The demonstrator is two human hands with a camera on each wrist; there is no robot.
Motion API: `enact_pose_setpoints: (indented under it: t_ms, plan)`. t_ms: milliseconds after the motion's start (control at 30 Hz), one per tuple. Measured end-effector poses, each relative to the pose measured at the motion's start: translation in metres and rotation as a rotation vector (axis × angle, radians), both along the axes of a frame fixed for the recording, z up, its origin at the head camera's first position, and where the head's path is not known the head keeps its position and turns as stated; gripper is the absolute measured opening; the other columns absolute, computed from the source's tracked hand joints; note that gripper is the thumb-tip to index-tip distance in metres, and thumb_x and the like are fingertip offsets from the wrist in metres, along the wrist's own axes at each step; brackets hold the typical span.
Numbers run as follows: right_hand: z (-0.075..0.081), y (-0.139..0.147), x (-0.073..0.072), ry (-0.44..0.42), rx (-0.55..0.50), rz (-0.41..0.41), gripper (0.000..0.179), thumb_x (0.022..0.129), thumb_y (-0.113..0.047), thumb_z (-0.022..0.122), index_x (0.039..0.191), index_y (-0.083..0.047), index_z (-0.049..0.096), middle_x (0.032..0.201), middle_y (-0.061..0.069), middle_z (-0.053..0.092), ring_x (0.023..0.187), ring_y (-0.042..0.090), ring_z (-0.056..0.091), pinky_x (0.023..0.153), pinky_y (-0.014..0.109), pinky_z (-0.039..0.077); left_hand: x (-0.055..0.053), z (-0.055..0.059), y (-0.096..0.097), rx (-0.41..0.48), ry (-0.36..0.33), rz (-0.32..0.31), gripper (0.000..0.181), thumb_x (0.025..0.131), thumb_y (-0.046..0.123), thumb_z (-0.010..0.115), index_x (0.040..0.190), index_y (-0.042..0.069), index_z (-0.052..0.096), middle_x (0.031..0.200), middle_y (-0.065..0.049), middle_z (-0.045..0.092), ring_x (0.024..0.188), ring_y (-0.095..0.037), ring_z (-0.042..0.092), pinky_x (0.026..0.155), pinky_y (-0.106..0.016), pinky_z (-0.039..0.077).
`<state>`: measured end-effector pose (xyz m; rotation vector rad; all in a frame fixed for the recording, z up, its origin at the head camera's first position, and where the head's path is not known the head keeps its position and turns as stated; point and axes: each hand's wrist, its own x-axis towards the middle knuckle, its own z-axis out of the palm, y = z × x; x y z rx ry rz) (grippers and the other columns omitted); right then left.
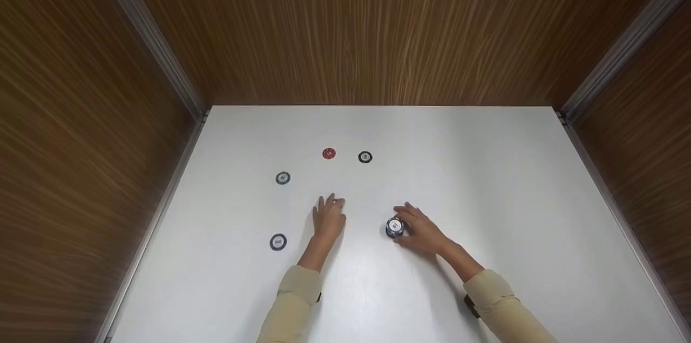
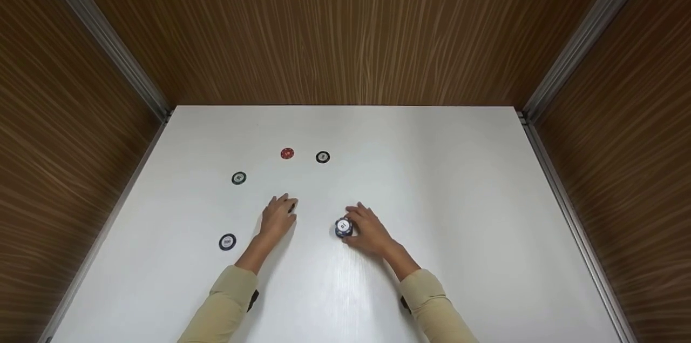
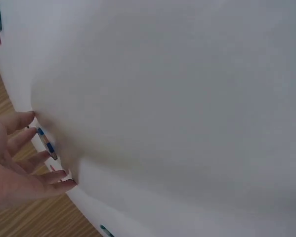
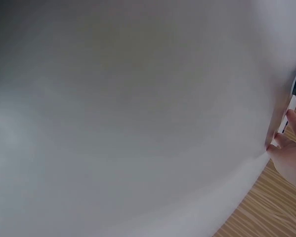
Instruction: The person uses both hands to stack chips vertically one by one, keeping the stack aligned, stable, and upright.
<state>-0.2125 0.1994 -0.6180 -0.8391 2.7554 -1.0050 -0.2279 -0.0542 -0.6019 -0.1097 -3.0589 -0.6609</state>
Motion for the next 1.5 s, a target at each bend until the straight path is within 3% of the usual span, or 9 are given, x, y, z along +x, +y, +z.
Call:
enact_pose_setpoints:
  t_ms: [100, 233, 367, 667, 733, 967, 1200, 1500]
  plan:
    - [0.0, 0.0, 0.0, 0.002, -0.006, 0.002, 0.058, 0.074, -0.018, 0.076, 0.122, 0.004, 0.051, 0.134, 0.017, 0.042, 0.13, 0.04, 0.024, 0.106, 0.051, 0.015, -0.002, -0.003, -0.001, -0.014, 0.055, 0.013, 0.028, 0.083, 0.007, 0.063, 0.111, 0.007, 0.064, 0.124, -0.015, 0.053, 0.118, -0.036, 0.043, 0.092, -0.049, 0.04]
    - [0.001, -0.001, 0.0, 0.008, -0.024, 0.015, 0.057, 0.074, -0.017, 0.076, 0.121, 0.004, 0.052, 0.134, 0.018, 0.043, 0.13, 0.04, 0.024, 0.106, 0.052, 0.015, -0.003, -0.007, -0.002, -0.041, 0.162, 0.025, 0.02, 0.081, 0.004, 0.064, 0.1, 0.006, 0.068, 0.109, -0.014, 0.059, 0.099, -0.028, 0.054, 0.076, -0.037, 0.049]
    - [0.002, 0.0, 0.0, 0.014, -0.026, 0.018, 0.059, 0.074, -0.017, 0.076, 0.122, 0.005, 0.051, 0.134, 0.019, 0.042, 0.13, 0.041, 0.024, 0.106, 0.052, 0.015, -0.003, -0.009, -0.002, -0.067, 0.227, 0.015, 0.015, 0.082, 0.004, 0.064, 0.096, 0.006, 0.069, 0.099, -0.013, 0.06, 0.089, -0.027, 0.055, 0.066, -0.033, 0.05]
    - [-0.001, 0.001, 0.0, 0.02, -0.032, 0.009, 0.055, 0.073, -0.016, 0.077, 0.119, 0.004, 0.054, 0.133, 0.019, 0.043, 0.129, 0.042, 0.024, 0.105, 0.053, 0.015, -0.005, -0.012, 0.0, -0.069, 0.316, -0.007, 0.004, 0.079, 0.001, 0.066, 0.082, 0.004, 0.066, 0.084, -0.012, 0.056, 0.078, -0.025, 0.052, 0.058, -0.03, 0.048]
    - [0.0, 0.001, 0.001, 0.012, -0.019, 0.006, 0.057, 0.074, -0.016, 0.076, 0.121, 0.004, 0.052, 0.134, 0.018, 0.043, 0.13, 0.041, 0.023, 0.106, 0.052, 0.015, -0.005, -0.011, 0.0, -0.063, 0.314, -0.006, 0.005, 0.077, -0.001, 0.067, 0.081, 0.003, 0.066, 0.082, -0.012, 0.055, 0.076, -0.025, 0.051, 0.057, -0.029, 0.048]
    - [0.001, 0.001, 0.002, 0.019, 0.016, -0.003, 0.058, 0.075, -0.018, 0.075, 0.122, 0.004, 0.051, 0.133, 0.018, 0.043, 0.13, 0.04, 0.024, 0.106, 0.051, 0.016, -0.004, -0.006, 0.003, -0.025, 0.206, 0.017, 0.013, 0.075, -0.001, 0.07, 0.086, 0.003, 0.068, 0.082, -0.011, 0.054, 0.079, -0.024, 0.051, 0.063, -0.028, 0.049]
    - [0.0, 0.0, 0.001, -0.002, 0.016, 0.008, 0.06, 0.074, -0.018, 0.076, 0.124, 0.004, 0.05, 0.135, 0.018, 0.042, 0.131, 0.04, 0.023, 0.106, 0.051, 0.015, -0.002, -0.004, 0.005, -0.002, 0.214, 0.036, 0.013, 0.075, 0.0, 0.07, 0.088, 0.004, 0.071, 0.084, -0.012, 0.054, 0.08, -0.024, 0.051, 0.067, -0.027, 0.048]
    - [0.003, -0.001, 0.001, -0.024, 0.006, 0.007, 0.061, 0.073, -0.016, 0.076, 0.125, 0.003, 0.049, 0.136, 0.018, 0.04, 0.131, 0.041, 0.022, 0.104, 0.056, 0.016, 0.001, 0.002, 0.003, 0.077, 0.14, 0.051, 0.016, 0.074, -0.004, 0.069, 0.089, 0.002, 0.068, 0.088, -0.013, 0.053, 0.084, -0.027, 0.052, 0.071, -0.028, 0.049]
